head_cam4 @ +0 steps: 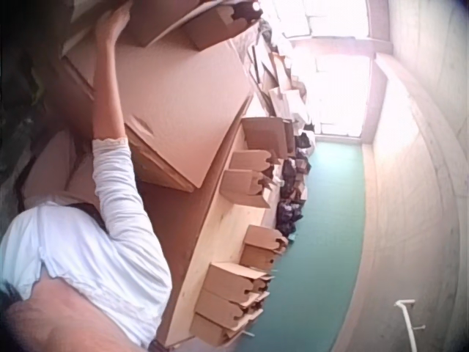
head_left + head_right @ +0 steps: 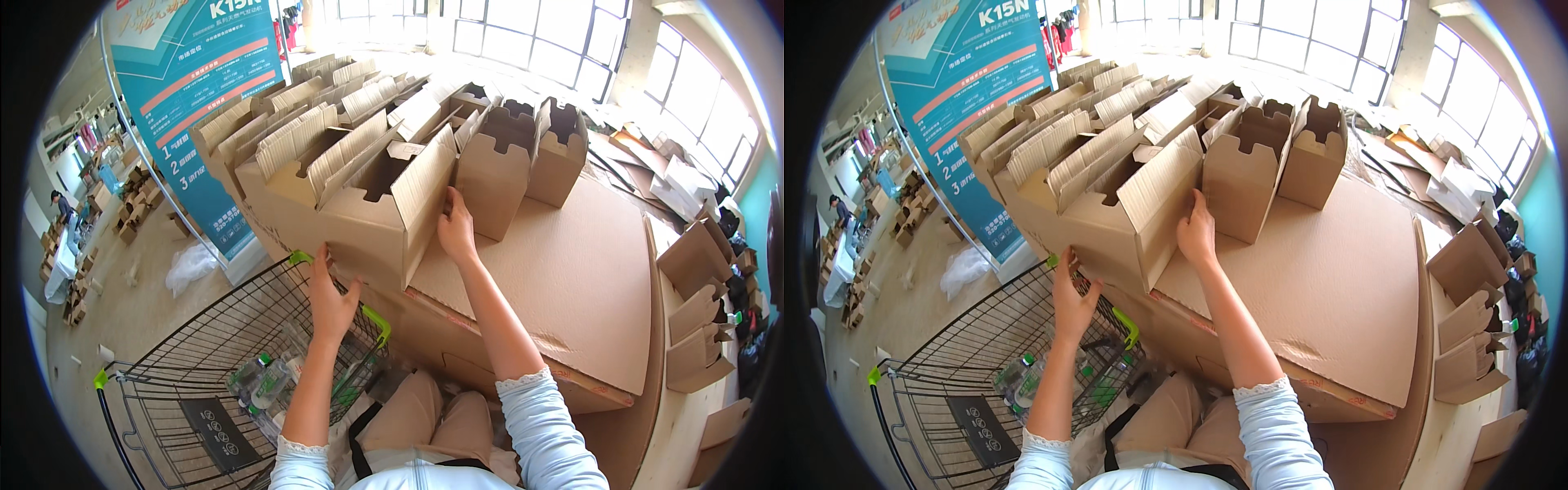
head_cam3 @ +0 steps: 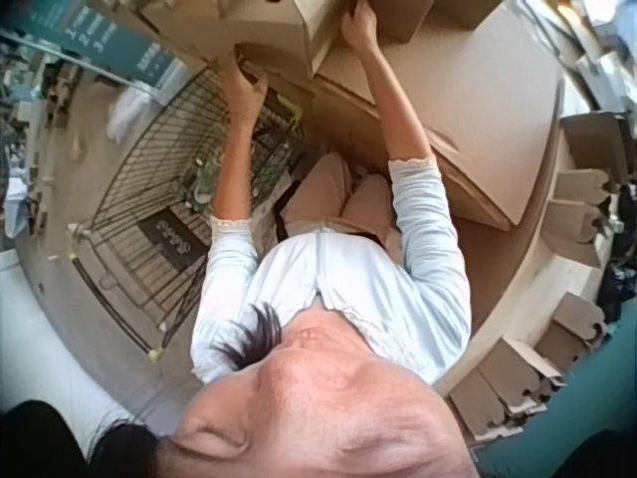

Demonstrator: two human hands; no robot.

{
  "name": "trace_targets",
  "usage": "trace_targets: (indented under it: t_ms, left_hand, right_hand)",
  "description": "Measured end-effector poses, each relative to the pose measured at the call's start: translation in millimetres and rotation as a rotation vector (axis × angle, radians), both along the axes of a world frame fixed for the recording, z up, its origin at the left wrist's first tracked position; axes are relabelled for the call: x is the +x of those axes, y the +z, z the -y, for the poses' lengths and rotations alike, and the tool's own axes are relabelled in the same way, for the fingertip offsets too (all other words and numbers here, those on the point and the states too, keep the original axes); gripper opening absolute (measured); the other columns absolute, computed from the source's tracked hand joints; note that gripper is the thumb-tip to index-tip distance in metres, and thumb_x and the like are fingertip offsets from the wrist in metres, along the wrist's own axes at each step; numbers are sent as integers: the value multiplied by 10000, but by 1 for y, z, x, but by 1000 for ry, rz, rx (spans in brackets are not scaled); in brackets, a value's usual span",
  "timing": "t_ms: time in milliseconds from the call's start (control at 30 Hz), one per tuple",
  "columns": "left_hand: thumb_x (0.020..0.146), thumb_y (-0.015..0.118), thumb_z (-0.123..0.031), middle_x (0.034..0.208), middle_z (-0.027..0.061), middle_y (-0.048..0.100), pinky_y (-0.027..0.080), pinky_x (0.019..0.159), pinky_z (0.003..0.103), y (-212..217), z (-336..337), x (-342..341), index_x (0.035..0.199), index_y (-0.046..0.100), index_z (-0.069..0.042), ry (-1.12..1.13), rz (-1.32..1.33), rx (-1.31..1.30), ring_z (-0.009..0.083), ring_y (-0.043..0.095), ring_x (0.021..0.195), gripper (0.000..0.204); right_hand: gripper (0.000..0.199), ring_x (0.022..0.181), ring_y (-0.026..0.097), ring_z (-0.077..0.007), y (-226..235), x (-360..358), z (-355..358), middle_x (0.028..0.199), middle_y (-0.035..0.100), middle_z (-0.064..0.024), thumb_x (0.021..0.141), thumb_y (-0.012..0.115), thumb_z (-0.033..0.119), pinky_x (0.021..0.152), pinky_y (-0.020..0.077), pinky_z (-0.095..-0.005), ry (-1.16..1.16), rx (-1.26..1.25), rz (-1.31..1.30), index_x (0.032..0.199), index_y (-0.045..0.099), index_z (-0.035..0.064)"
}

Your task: The person moves cardboard boxes one by one from a large container to a tabletop, arranging them in rows.

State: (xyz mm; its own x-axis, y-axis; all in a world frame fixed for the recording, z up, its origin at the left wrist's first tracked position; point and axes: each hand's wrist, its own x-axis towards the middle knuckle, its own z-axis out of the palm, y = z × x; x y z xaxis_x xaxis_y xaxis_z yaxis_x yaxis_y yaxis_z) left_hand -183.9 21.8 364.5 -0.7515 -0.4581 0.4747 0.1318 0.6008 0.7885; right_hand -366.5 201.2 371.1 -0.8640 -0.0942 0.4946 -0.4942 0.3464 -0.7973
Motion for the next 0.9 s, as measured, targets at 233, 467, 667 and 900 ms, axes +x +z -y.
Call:
trace_targets:
  t_ms: [233,467,667,900]
  left_hand:
    - [760,658,-26,1218,184,483,463,875,383,-10,9,-1,1334,354,-3,26,46,10,309,525,1097,650]
    - [755,647,-30,1183,198,499,443,916,393,-15,10,2,1316,354,0,-21,89,84,329,522,1098,634]
    - [742,621,19,1239,215,445,457,906,378,-26,3,1,1363,299,-15,-25,87,72,329,494,1141,700]
    - [743,635,2,1328,135,374,480,874,363,-31,17,9,1438,240,-74,-241,30,442,285,450,1191,803]
  right_hand:
    - [678,1303,370,-340,19,-12,23,1386,403,-230,728,386,-67,1086,287,-362,-76,-49,217,1398,301,-5]
    - [816,1410,157,-300,16,-44,24,1499,218,-205,662,374,-55,1142,127,-331,127,-355,458,1453,183,0]
    - [806,1401,184,-281,17,-40,19,1500,233,-185,683,411,-61,1130,150,-332,152,-288,405,1458,207,26]
    - [671,1221,438,-216,-3,1,-39,1299,483,-132,732,579,14,1000,370,-323,326,-233,231,1369,372,-8]
